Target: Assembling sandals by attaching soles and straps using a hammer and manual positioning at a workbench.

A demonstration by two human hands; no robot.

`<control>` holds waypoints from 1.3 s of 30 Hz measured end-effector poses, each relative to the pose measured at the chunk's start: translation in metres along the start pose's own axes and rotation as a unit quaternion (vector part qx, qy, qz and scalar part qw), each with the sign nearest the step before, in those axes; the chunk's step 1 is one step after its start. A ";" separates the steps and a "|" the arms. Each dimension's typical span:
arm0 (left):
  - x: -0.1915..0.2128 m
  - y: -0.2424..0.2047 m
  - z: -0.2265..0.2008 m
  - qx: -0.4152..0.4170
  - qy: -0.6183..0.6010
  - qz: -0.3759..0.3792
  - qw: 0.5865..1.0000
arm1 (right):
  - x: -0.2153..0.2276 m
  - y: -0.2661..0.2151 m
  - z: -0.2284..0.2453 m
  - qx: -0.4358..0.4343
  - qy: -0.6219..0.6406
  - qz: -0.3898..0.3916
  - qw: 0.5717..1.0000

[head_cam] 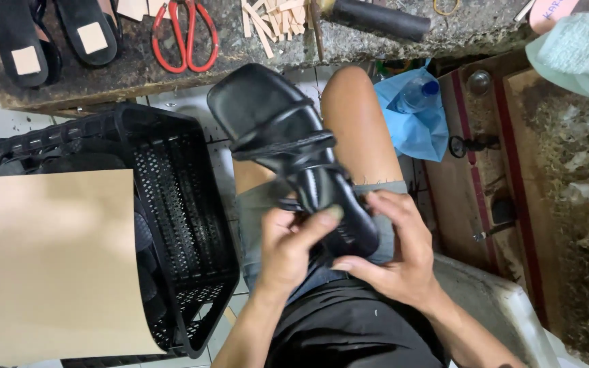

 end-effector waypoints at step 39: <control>0.050 0.133 -0.034 -0.188 0.212 -0.044 0.958 | -0.002 0.033 -0.075 -0.293 0.201 0.093 0.930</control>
Point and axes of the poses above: each hand's wrist, its own y-axis towards the middle knuckle, its own x-axis out of the back of the hand, z = x × y, the point moved 2 cm from there along y, towards the middle knuckle, and after that the axes turned 5 degrees about -x, right-handed, at the moved point
